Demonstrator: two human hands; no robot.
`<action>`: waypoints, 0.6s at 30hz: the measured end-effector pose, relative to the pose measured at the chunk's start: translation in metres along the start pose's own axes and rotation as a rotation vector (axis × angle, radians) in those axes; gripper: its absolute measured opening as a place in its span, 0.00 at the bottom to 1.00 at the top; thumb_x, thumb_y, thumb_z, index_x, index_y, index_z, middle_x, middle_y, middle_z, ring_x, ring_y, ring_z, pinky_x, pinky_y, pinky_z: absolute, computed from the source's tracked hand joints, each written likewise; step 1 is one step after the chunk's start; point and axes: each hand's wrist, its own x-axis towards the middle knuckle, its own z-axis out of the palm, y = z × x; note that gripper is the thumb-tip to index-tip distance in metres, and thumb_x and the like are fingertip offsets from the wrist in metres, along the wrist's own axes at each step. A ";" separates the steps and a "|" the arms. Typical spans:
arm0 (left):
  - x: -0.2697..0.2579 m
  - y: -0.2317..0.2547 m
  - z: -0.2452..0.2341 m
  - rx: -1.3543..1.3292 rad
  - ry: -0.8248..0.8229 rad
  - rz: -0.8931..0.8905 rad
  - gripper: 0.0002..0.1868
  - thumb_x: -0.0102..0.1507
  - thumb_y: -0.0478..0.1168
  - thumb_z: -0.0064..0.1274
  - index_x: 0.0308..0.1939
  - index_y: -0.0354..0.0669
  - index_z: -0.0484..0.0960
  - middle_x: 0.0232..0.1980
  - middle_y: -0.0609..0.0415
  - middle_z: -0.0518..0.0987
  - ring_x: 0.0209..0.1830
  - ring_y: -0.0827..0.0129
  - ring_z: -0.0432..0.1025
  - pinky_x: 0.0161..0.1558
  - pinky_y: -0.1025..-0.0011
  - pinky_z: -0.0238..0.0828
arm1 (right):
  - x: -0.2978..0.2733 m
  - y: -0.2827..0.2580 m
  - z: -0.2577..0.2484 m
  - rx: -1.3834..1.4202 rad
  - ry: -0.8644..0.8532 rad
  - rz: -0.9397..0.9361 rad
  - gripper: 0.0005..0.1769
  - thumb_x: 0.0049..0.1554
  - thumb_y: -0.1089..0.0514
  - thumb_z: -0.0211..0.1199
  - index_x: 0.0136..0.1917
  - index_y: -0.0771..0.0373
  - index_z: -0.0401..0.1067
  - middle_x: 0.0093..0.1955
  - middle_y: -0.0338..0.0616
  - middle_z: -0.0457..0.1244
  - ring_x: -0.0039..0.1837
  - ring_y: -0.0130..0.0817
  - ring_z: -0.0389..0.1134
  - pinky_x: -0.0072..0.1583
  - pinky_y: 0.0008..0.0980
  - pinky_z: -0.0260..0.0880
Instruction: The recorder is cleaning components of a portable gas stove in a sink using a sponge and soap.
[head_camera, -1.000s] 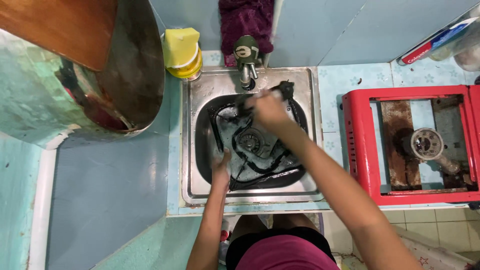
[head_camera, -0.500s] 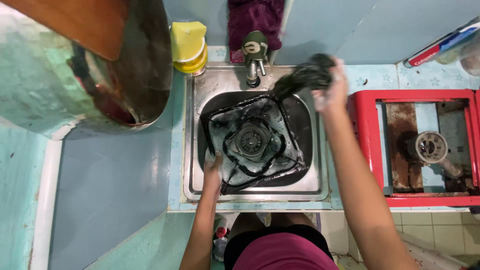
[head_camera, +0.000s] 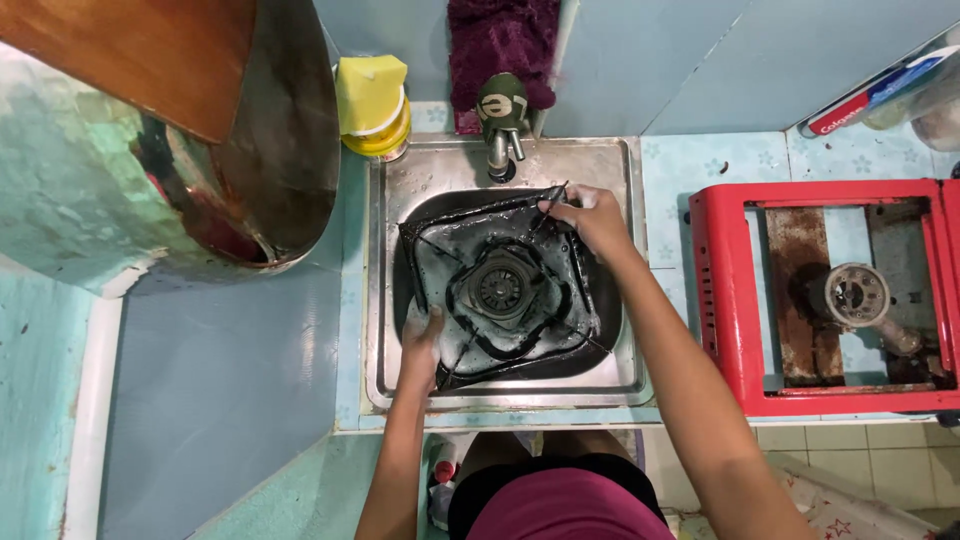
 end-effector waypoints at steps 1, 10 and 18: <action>-0.001 0.004 0.001 0.000 -0.002 -0.001 0.26 0.67 0.50 0.57 0.59 0.31 0.78 0.52 0.51 0.80 0.51 0.65 0.71 0.55 0.67 0.66 | -0.004 -0.009 -0.006 0.000 0.002 0.000 0.20 0.55 0.52 0.77 0.46 0.72 0.76 0.39 0.43 0.62 0.42 0.36 0.57 0.48 0.42 0.55; 0.013 -0.015 -0.014 0.170 -0.016 -0.076 0.27 0.68 0.54 0.55 0.52 0.28 0.80 0.48 0.49 0.82 0.50 0.66 0.74 0.57 0.70 0.66 | 0.008 0.005 -0.055 -0.035 -0.179 0.122 0.20 0.58 0.52 0.69 0.59 0.66 0.80 0.59 0.50 0.73 0.61 0.27 0.70 0.62 0.22 0.59; 0.016 -0.006 -0.009 0.093 -0.061 0.004 0.25 0.69 0.52 0.54 0.53 0.28 0.80 0.46 0.53 0.77 0.45 0.70 0.68 0.51 0.68 0.65 | -0.091 -0.173 -0.068 0.367 0.031 -0.105 0.12 0.60 0.65 0.60 0.58 0.60 0.74 0.47 0.45 0.68 0.45 0.30 0.67 0.45 0.28 0.72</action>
